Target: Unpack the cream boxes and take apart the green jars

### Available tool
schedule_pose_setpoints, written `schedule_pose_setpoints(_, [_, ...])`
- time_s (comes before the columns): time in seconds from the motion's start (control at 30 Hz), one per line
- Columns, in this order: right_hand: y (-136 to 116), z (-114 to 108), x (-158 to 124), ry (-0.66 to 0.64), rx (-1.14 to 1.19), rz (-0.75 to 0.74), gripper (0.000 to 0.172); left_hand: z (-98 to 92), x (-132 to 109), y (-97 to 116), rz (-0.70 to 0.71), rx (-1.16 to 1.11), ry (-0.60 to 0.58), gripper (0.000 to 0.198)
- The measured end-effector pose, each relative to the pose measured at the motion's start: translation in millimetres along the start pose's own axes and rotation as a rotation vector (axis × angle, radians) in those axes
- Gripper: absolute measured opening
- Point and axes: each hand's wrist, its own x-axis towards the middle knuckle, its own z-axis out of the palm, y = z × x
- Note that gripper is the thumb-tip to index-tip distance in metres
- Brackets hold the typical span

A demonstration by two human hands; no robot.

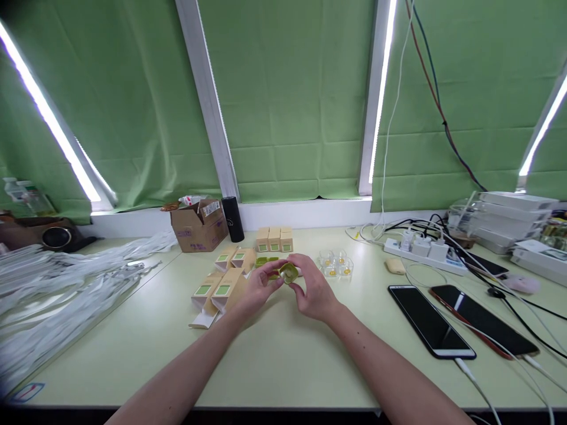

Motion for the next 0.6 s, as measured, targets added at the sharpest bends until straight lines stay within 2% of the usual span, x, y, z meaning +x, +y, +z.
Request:
schedule_pose_setpoints(0.1, [1.7, 1.0, -0.3, 0.043, 0.052, 0.049, 0.064, 2.6, 0.2, 2.1, -0.015, -0.017, -0.005, 0.044])
schedule_pose_setpoints(0.2, [0.6, 2.1, -0.7, 0.03, 0.078, 0.07, 0.061, 3.6, 0.8, 2.8, -0.023, -0.012, 0.001, 0.045])
schedule_pose_setpoints(0.37, [-2.0, 2.8, -1.1, 0.032, 0.079, 0.079, 0.057, 3.8, 2.1, 0.7, -0.045, 0.059, 0.076, 0.044])
schedule_pose_setpoints(0.47, [-2.4, 2.0, 0.3, 0.058, -0.011, 0.057, 0.052, 4.9, 1.2, -0.2, -0.031, 0.167, 0.168, 0.041])
schedule_pose_setpoints(0.6, [-1.3, 1.5, 3.0, 0.129, -0.177, 0.004, 0.035, 7.0, -2.3, 0.1, 0.075, 0.281, 0.235, 0.04])
